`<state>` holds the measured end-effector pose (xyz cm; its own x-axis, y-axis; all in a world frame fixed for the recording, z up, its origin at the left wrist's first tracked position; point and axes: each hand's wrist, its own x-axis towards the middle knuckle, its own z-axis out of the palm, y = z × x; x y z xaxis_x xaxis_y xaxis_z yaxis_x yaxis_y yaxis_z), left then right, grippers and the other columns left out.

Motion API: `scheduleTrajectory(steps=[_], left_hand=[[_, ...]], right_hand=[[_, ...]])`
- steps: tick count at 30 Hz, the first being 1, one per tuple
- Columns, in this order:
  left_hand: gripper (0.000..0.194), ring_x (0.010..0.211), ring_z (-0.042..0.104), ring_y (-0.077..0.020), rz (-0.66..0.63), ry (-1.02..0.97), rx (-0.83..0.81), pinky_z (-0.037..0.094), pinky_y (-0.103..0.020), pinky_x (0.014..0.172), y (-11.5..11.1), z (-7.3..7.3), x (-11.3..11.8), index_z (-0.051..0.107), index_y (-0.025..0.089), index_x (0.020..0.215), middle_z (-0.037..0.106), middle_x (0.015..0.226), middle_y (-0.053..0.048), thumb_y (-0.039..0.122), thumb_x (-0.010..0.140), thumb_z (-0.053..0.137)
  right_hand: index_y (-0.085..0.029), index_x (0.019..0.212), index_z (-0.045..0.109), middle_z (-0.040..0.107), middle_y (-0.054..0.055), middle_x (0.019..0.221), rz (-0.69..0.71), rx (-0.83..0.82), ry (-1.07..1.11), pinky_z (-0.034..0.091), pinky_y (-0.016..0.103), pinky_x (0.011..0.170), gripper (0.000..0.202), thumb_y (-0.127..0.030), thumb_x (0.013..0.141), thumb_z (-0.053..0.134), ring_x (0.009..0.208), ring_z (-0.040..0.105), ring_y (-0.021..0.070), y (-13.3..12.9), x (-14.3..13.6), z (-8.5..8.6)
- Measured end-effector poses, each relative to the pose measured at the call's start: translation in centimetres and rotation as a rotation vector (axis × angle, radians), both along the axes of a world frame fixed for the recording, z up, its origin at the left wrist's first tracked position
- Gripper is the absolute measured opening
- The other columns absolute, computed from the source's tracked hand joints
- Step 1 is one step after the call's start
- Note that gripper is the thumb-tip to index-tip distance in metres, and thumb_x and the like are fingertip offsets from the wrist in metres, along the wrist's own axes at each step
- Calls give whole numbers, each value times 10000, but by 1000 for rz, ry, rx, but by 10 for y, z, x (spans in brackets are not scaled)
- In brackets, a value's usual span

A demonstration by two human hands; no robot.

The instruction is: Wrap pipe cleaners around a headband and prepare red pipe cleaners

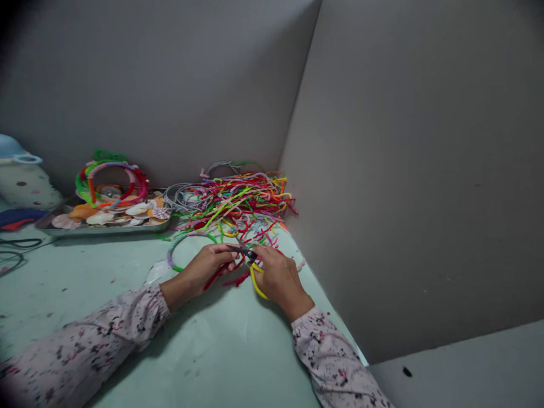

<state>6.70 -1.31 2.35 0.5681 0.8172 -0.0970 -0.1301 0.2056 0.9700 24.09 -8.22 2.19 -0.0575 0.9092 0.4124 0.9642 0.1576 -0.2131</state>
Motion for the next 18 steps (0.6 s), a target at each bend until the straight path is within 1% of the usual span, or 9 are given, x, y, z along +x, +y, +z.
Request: scheduleTrajectory(steps=[7,10,15,18], left_hand=[[203,511,470,-92,-6,30,86,326,-209,498,0,-2,0,700,115,887,578,576,0,214,738,603],[187,504,465,-94,0,36,94,322,-210,486,0,-3,0,701,121,874,582,573,-1,202,739,599],[139,489,467,-91,12,-11,51,323,-202,465,1,-2,1,690,128,826,571,561,-2,175,715,621],[188,473,468,-90,21,-39,-18,322,-197,451,0,-1,2,670,121,881,580,560,-7,159,703,622]], right_hand=[[-229,1148,635,694,57,1088,40,-10,85,456,247,742,353,-197,799,590,875,644,177,2,3,-5],[-235,1149,641,700,53,1090,42,-20,105,457,250,753,349,-202,806,586,875,651,180,3,4,-5],[-248,1130,654,709,44,1074,44,-41,157,460,251,753,299,-260,843,573,876,659,184,4,3,-5],[-225,1106,661,726,49,973,5,-27,236,462,249,716,280,-310,852,576,806,659,180,7,3,-5]])
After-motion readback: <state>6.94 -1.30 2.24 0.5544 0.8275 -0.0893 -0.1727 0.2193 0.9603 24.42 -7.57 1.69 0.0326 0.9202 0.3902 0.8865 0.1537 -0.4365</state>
